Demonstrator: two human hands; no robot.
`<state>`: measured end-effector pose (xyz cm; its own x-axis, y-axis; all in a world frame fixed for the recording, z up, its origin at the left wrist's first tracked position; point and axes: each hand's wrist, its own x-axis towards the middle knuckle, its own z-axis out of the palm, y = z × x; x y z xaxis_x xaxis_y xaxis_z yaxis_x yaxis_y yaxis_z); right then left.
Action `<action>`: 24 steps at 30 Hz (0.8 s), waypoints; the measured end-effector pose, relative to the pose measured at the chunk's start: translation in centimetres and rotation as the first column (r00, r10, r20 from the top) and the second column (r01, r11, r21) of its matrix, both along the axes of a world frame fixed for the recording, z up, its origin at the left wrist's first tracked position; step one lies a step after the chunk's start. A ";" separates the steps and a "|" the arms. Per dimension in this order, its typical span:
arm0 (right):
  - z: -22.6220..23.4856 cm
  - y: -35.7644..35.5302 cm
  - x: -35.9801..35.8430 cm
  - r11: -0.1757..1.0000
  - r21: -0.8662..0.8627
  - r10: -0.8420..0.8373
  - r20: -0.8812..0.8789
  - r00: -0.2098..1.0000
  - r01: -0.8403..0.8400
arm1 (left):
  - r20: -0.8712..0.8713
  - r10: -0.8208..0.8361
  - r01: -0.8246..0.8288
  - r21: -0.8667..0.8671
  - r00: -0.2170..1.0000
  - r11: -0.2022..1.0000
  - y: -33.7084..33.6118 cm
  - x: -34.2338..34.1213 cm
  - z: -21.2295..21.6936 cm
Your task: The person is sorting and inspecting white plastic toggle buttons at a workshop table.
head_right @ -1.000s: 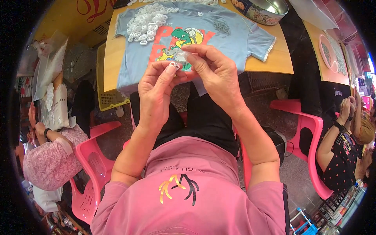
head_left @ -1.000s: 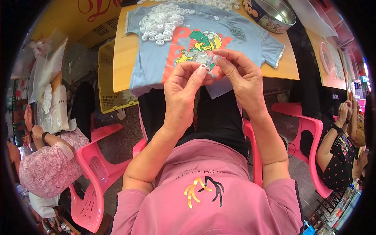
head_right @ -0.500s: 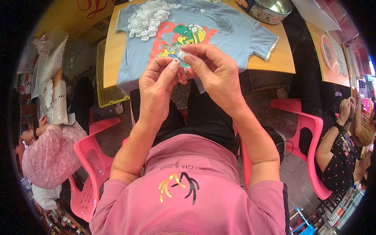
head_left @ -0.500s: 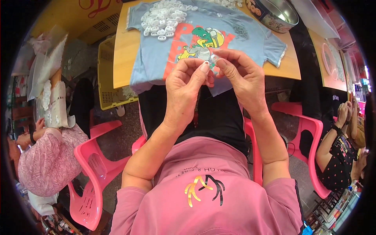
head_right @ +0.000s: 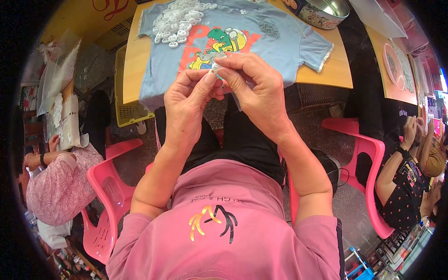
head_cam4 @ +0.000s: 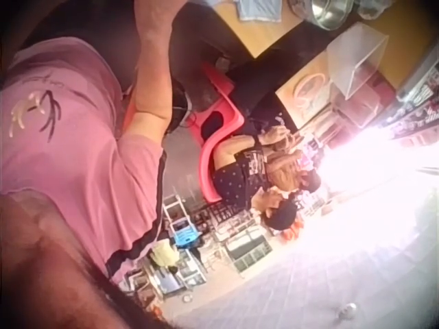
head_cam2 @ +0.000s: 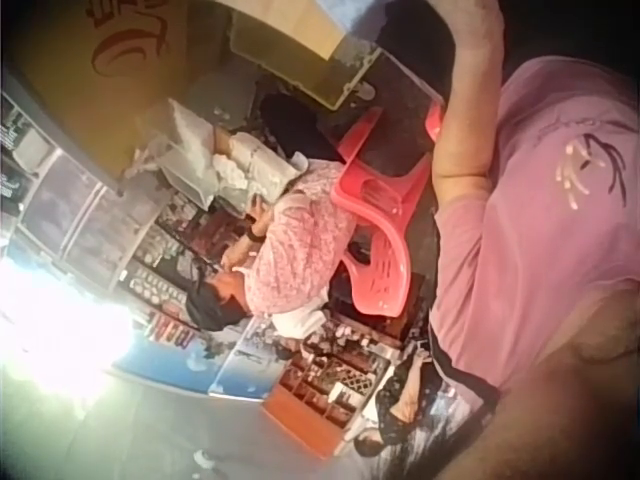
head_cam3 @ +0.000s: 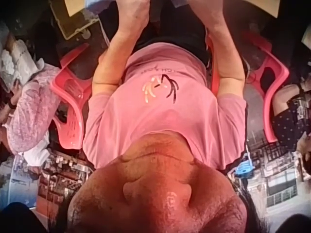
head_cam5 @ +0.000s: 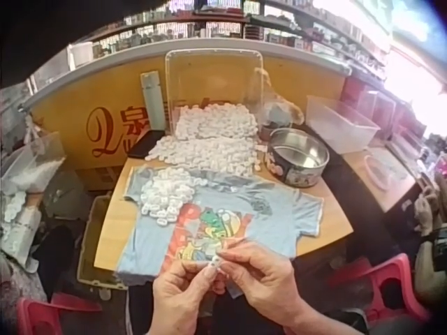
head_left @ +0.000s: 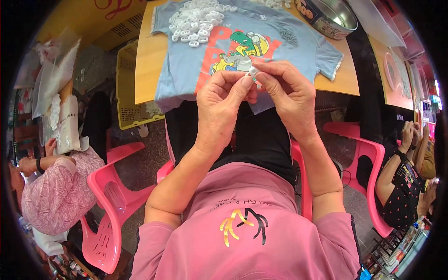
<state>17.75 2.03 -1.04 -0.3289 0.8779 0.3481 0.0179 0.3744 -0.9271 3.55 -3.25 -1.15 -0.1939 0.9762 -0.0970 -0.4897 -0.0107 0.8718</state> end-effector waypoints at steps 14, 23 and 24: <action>0.2 -0.3 -0.1 0.899 -0.411 0.039 -0.264 0.964 -0.149 | -0.075 -0.045 0.048 0.047 0.996 0.998 0.0 -0.9 -0.7; 2.0 -1.2 -0.2 0.709 -0.540 0.114 -0.546 0.830 -0.453 | -0.308 -0.091 0.203 0.357 0.947 0.912 0.2 -0.9 -1.9; 2.0 -1.4 -0.3 0.719 -0.533 0.109 -0.547 0.830 -0.446 | -0.311 -0.099 0.215 0.364 0.945 0.906 0.1 -0.9 -1.8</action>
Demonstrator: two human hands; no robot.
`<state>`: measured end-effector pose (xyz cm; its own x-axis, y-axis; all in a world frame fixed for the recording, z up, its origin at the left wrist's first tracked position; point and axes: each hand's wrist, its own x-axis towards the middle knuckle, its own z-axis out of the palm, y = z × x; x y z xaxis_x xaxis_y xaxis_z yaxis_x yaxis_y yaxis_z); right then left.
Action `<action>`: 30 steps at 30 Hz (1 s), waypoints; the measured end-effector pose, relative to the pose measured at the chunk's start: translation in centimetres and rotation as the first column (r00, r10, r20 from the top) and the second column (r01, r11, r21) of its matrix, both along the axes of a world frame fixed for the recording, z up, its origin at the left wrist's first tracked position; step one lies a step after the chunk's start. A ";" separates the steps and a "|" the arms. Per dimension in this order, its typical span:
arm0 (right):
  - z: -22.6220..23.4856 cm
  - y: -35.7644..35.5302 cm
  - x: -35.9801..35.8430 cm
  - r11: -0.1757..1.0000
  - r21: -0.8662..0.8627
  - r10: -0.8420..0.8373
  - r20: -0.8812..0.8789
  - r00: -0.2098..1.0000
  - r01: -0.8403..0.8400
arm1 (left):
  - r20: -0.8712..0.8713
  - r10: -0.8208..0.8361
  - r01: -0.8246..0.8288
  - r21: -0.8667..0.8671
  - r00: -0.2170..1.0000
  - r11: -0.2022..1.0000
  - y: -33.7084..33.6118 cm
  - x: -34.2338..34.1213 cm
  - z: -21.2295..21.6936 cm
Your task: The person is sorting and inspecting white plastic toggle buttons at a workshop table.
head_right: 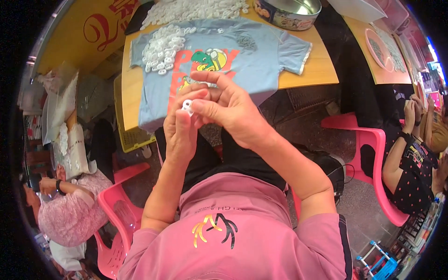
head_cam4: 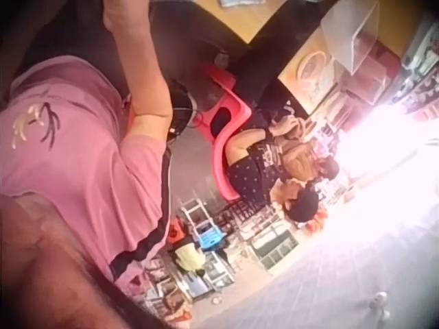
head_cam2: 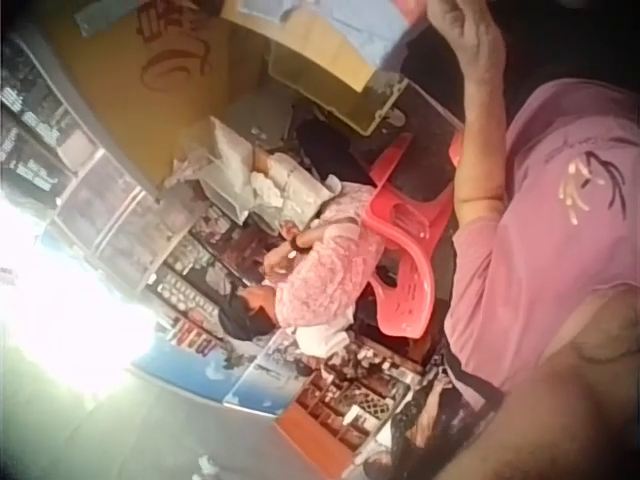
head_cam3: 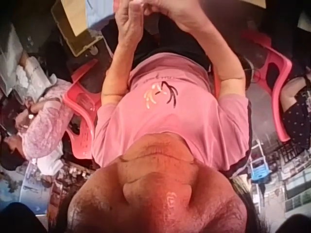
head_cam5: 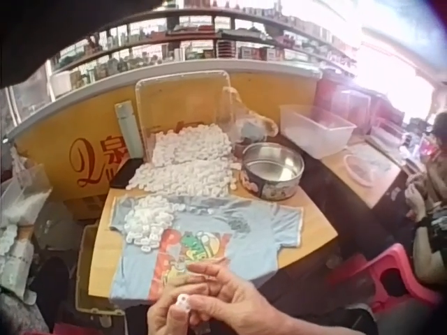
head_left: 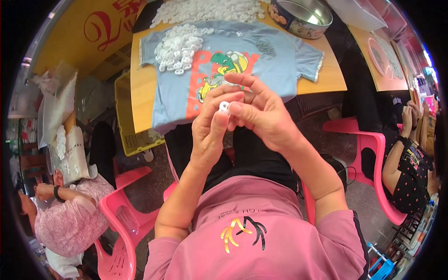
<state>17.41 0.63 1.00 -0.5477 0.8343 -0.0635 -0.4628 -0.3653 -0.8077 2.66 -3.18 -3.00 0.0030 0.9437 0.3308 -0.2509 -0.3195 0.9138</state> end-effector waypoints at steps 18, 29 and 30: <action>0.3 -0.7 -1.4 0.999 -0.022 0.037 -0.130 0.991 -0.040 | 0.211 -0.063 0.055 0.046 0.975 0.997 -0.1 -0.6 0.8; -2.2 14.4 2.5 0.511 0.852 -0.730 0.499 0.468 -0.111 | -0.333 0.620 -0.669 -0.048 0.711 0.742 2.1 -13.4 2.3; -2.3 15.9 2.7 0.507 0.854 -0.730 0.496 0.470 -0.114 | -0.316 0.652 -0.702 -0.066 0.689 0.709 2.3 -15.5 1.6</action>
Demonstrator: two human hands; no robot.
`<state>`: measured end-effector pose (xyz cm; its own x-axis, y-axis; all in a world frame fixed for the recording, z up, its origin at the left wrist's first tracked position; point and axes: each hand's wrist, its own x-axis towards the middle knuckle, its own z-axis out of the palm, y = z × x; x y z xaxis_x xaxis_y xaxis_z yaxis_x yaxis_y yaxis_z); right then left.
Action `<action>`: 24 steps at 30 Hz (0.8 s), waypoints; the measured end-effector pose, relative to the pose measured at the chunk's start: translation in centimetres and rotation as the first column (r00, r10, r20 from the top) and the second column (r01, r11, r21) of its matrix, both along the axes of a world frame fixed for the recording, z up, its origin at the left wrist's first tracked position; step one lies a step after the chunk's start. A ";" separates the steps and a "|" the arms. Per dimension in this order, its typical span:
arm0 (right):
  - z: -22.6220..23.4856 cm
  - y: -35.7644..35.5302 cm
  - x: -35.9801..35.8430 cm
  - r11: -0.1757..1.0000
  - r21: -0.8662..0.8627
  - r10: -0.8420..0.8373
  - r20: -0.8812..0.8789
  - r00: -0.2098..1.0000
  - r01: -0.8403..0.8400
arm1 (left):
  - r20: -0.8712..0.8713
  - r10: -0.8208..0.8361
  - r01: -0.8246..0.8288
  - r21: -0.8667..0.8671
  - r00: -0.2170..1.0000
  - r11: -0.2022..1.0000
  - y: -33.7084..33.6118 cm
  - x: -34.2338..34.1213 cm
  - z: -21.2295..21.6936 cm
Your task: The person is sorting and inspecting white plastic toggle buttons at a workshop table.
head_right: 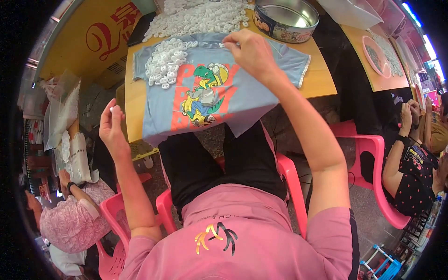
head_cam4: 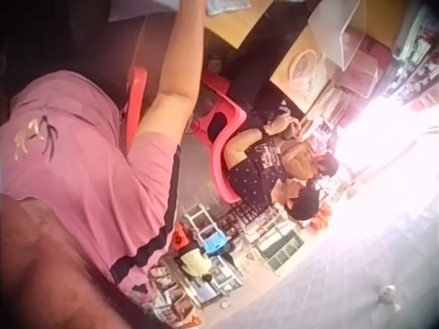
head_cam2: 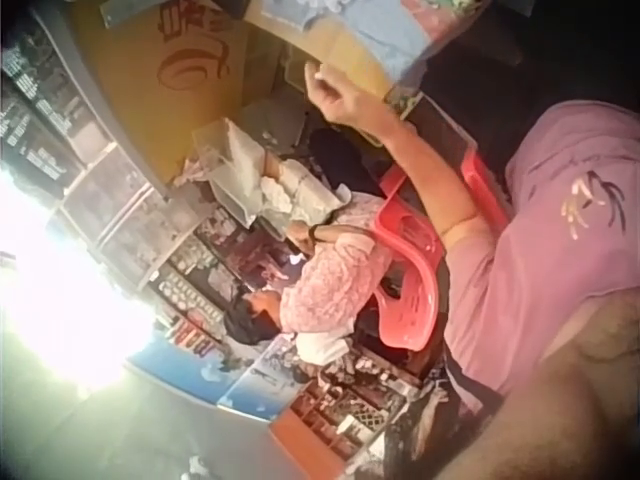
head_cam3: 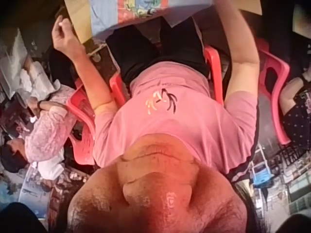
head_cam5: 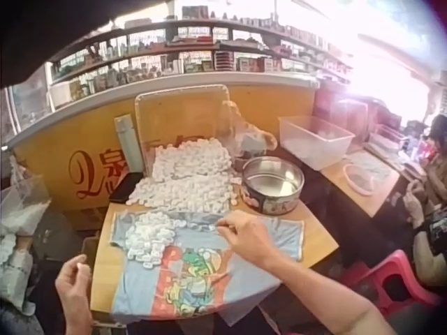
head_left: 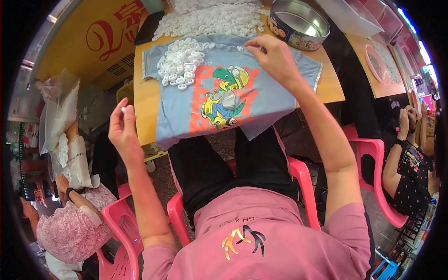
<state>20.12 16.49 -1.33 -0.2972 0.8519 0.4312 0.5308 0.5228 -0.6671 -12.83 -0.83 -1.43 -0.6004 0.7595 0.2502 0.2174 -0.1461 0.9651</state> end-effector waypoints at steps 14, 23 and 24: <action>-0.2 4.1 -2.4 0.997 0.049 0.022 0.533 0.846 -0.056 | -0.228 0.066 -0.064 0.014 0.971 0.998 -1.2 -3.1 -1.6; 0.9 -0.5 -1.4 0.940 -0.268 0.188 -0.118 0.975 -0.213 | -0.113 -0.416 0.419 -0.003 0.902 0.908 0.1 8.6 0.3; 1.6 -2.0 -1.1 0.940 -0.272 0.182 -0.115 0.977 -0.207 | -0.108 -0.422 0.424 -0.004 0.900 0.906 0.4 9.8 0.3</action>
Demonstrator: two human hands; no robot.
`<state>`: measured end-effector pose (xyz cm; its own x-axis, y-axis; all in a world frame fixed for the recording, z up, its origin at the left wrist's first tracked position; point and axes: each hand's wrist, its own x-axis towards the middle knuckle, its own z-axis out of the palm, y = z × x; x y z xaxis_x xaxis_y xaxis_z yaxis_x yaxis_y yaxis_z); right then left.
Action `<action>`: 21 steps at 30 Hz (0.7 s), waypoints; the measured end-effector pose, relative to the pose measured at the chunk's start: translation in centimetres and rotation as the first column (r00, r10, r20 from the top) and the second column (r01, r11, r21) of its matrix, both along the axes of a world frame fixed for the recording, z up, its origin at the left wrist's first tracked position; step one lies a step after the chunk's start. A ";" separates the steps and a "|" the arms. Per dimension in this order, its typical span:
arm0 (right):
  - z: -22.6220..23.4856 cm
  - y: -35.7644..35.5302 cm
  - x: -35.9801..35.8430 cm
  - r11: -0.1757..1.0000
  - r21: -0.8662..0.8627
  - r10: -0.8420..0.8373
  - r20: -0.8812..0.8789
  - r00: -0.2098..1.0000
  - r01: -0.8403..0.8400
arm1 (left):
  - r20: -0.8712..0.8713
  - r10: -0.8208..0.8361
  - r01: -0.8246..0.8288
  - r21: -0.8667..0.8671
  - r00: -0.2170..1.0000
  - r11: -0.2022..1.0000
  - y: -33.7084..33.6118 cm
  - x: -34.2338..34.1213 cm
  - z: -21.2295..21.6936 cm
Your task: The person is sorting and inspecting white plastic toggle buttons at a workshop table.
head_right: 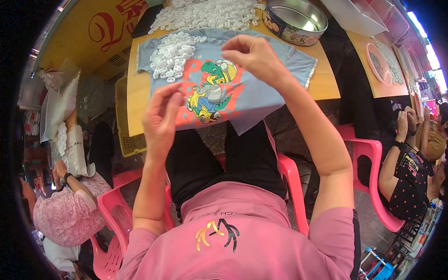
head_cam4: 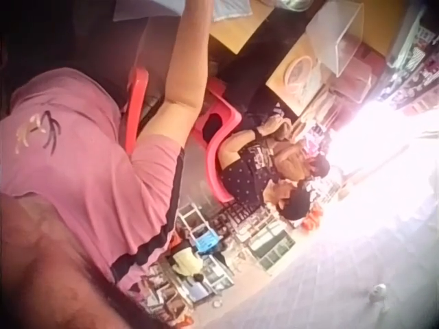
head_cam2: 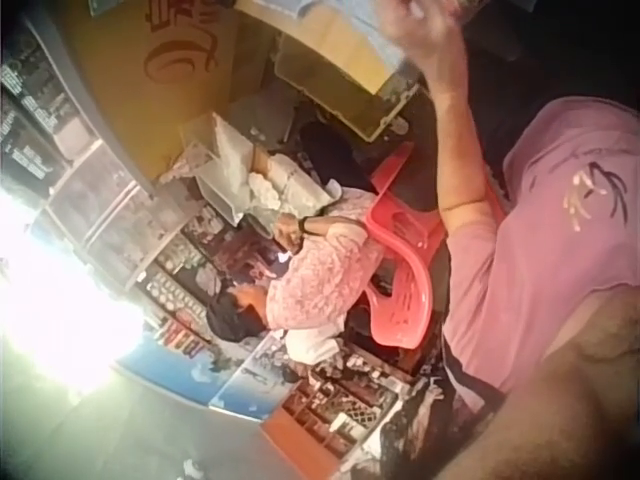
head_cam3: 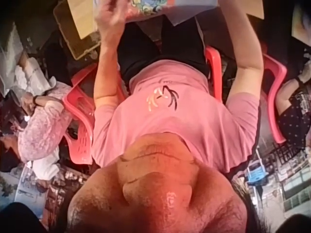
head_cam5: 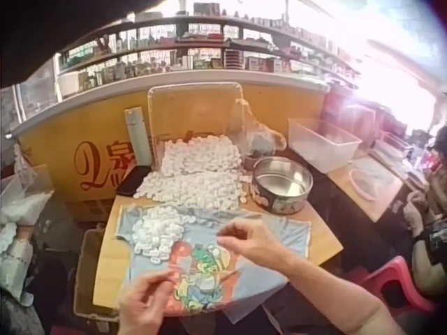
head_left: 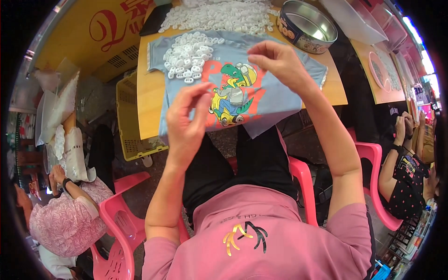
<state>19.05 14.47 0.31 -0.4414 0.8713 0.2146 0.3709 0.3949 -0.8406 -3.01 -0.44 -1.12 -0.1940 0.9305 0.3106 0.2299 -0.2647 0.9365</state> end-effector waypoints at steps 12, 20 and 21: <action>-1.5 -11.1 1.9 0.863 -0.429 -0.030 -0.573 0.819 -0.268 | 0.674 -0.153 0.443 -0.281 0.723 0.851 -0.8 6.0 -1.4; -1.5 -11.9 3.4 0.973 -0.210 0.018 -0.325 0.945 -0.091 | 0.654 -0.159 0.440 -0.291 0.740 0.849 -0.7 7.7 -1.2; -1.5 -11.8 3.6 0.973 -0.214 0.017 -0.324 0.946 -0.091 | 0.641 -0.171 0.440 -0.287 0.749 0.851 -0.5 7.8 -1.1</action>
<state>22.60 2.64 -1.19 -0.4300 0.8894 0.1548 0.0526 0.1958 -0.9792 4.84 -0.93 -2.25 0.1103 0.9792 -0.1703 -0.4088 0.2008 0.8903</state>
